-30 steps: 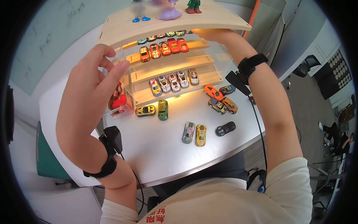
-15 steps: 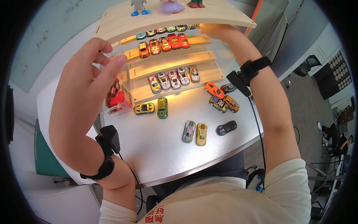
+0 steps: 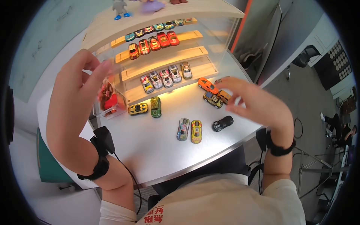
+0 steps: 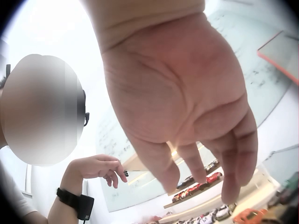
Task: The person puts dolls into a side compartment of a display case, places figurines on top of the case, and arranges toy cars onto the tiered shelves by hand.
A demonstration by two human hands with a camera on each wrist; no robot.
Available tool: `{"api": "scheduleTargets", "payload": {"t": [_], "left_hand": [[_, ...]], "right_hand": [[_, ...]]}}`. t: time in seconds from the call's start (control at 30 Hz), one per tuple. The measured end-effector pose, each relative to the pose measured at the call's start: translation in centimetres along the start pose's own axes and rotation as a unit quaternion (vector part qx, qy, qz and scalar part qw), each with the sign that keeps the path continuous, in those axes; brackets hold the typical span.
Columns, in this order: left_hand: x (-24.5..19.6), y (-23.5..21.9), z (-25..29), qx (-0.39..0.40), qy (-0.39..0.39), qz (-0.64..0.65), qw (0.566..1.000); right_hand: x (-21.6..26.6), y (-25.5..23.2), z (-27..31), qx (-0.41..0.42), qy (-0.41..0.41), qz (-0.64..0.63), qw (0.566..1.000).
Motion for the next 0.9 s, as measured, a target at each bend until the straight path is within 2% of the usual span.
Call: {"api": "scheduleTargets", "payload": {"t": [0.07, 0.13, 0.27, 0.33, 0.5, 0.57, 0.7, 0.9], "left_hand": [[0.0, 0.1, -0.1, -0.001, 0.009, -0.001, 1.0], [-0.2, 0.5, 0.0, 0.002, 0.019, -0.004, 1.0], [-1.1, 1.3, 0.0, 0.009, 0.035, 0.026, 0.999], [-1.7, 2.0, 0.2, 0.027, 0.048, 0.031, 0.998], [-3.2, 2.3, 1.3, 0.003, 0.096, 0.004, 0.995], [-4.0, 2.3, 2.0, 0.014, 0.094, 0.022, 0.995], [-4.8, 2.5, 2.9, 0.025, 0.11, 0.054, 0.992], [-5.6, 2.8, 2.9, 0.034, 0.137, 0.058, 0.988]], "right_hand": [[-1.0, 1.7, 3.0, 0.008, 0.003, -0.011, 1.0], [-2.9, 2.9, 5.4, -0.073, 0.057, -0.043, 0.995], [-4.0, 4.2, 7.2, -0.063, 0.076, -0.083, 0.992], [-3.3, 4.8, 7.0, -0.047, 0.052, -0.036, 0.997], [-3.7, 7.3, 6.1, -0.065, 0.081, -0.086, 0.991], [-4.2, 7.9, 5.9, -0.089, 0.01, -0.011, 0.996], [-4.7, 8.6, 5.9, -0.12, -0.029, 0.047, 0.991], [-4.6, 8.3, 5.8, -0.104, 0.019, -0.021, 0.994]]}}
Point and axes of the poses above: each hand's wrist, its own z-axis away from the middle knuckle, its own y-axis out of the palm, x = y × z, the point moved 4 cm from there along -z, towards the middle knuckle, and after that the axes turned 2 degrees about -y, right-handed, at the moved point
